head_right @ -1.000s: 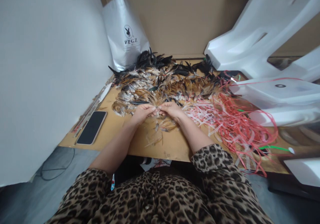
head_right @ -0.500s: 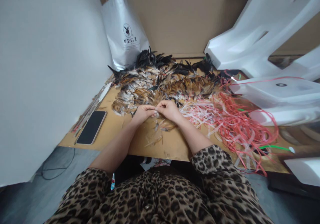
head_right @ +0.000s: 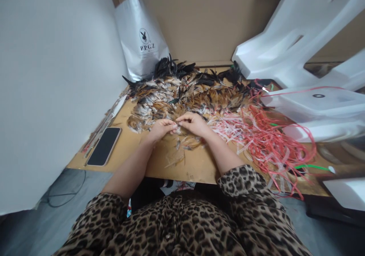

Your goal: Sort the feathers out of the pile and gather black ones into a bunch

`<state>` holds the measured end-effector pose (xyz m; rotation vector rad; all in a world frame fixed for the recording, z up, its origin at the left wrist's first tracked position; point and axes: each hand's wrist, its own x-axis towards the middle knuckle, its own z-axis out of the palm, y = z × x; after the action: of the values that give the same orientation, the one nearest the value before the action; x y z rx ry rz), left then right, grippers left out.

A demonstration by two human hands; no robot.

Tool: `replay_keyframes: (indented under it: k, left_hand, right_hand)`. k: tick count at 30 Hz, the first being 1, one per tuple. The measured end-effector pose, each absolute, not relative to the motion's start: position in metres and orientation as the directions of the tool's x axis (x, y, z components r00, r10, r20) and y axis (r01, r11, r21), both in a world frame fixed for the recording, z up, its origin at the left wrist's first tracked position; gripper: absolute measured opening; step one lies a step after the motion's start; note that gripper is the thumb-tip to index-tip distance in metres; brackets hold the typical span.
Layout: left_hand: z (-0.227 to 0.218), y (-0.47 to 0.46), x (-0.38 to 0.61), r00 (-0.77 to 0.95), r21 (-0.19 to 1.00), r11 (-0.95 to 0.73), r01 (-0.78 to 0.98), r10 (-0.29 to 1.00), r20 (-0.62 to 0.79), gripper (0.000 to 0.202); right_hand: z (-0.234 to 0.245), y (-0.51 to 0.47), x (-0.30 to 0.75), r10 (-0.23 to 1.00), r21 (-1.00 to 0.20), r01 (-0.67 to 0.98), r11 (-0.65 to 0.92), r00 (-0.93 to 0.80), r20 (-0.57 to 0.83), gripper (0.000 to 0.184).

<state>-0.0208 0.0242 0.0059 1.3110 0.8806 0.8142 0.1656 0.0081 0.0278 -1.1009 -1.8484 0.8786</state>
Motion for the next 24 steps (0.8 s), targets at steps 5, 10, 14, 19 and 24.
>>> replay_keyframes:
  k: [5, 10, 14, 19, 24]
  left_hand:
    - [0.0074, 0.0238, -0.0218, 0.477, 0.997, 0.08, -0.005, 0.876, -0.068, 0.031]
    - [0.0083, 0.0235, -0.0226, 0.49, 0.996, 0.086, 0.012, 0.868, -0.081, 0.031]
    - [0.0076, 0.0244, -0.0229, 0.489, 0.995, 0.1, 0.0, 0.868, -0.087, 0.032]
    - [0.0052, 0.0258, -0.0231, 0.492, 0.993, 0.116, -0.019, 0.866, -0.092, 0.032]
    - [0.0033, 0.0261, -0.0231, 0.503, 0.993, 0.114, -0.003, 0.859, -0.097, 0.031]
  right_hand:
    - [0.0251, 0.0077, 0.163, 0.881, -0.757, 0.469, 0.455, -0.358, 0.308, 0.021]
    - [0.0262, 0.0079, 0.1618, 0.885, -0.753, 0.48, 0.45, -0.352, 0.304, 0.015]
    - [0.0266, 0.0083, 0.1626, 0.881, -0.759, 0.469, 0.451, -0.372, 0.293, 0.017]
    - [0.0224, 0.0103, 0.1651, 0.914, -0.882, 0.383, 0.273, -0.389, 0.114, 0.025]
    - [0.0211, 0.0105, 0.1649, 0.923, -0.917, 0.356, 0.181, -0.382, 0.033, 0.027]
